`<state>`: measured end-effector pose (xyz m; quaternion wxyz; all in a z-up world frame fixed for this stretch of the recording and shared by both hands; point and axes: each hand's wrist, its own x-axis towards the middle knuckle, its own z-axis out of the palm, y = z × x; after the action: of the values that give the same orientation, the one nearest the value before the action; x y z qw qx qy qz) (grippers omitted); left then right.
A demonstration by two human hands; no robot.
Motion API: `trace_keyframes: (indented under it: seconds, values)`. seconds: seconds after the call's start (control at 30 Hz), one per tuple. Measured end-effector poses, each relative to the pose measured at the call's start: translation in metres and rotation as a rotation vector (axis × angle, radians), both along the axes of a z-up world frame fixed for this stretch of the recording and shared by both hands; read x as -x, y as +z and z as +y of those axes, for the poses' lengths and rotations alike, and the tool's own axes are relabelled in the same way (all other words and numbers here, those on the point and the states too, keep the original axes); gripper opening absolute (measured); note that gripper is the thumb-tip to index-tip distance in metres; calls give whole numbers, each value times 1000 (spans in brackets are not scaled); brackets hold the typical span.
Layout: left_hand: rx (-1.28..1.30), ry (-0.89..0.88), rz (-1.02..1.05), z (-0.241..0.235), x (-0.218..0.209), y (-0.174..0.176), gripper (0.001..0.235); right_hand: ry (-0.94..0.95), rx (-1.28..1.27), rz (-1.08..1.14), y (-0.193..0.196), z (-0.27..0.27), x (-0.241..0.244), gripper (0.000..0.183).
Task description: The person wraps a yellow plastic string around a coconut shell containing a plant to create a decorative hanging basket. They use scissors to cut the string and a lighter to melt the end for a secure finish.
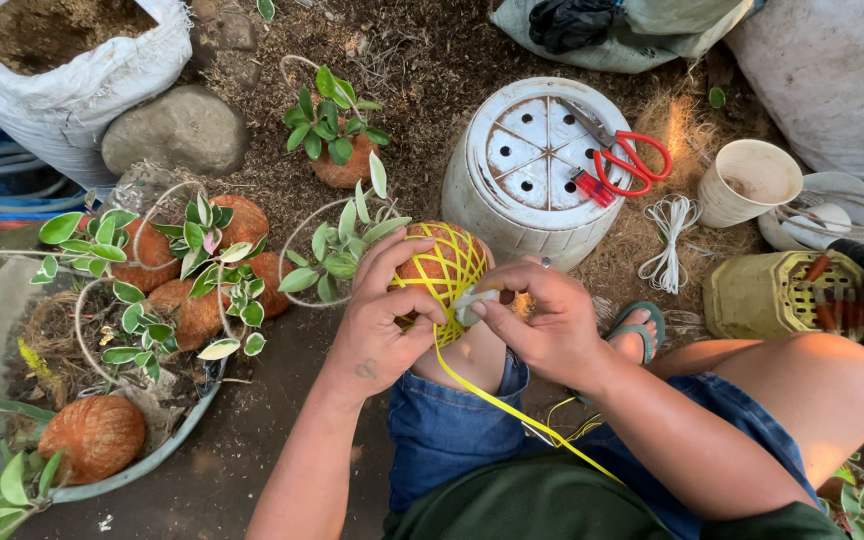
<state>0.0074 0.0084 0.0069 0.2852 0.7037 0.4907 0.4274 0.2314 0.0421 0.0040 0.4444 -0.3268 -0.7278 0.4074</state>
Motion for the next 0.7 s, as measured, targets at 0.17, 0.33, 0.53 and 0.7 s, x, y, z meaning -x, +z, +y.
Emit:
trace_keyframes:
  seconds: [0.17,0.33,0.53,0.7]
  values:
    - [-7,-1,-2,0,0,0,14,9,-12,-25,-2,-2,3,15]
    - [-3,1,-6,-1,1,-1,15,-23,-57,-58,-1,-1,4,15]
    - [-7,-6,-12,0,1,-2,15,-62,-138,-13,0,4,5,17]
    - [-11,-2,-14,0,2,-2,15,-21,-170,-61,0,3,3,19]
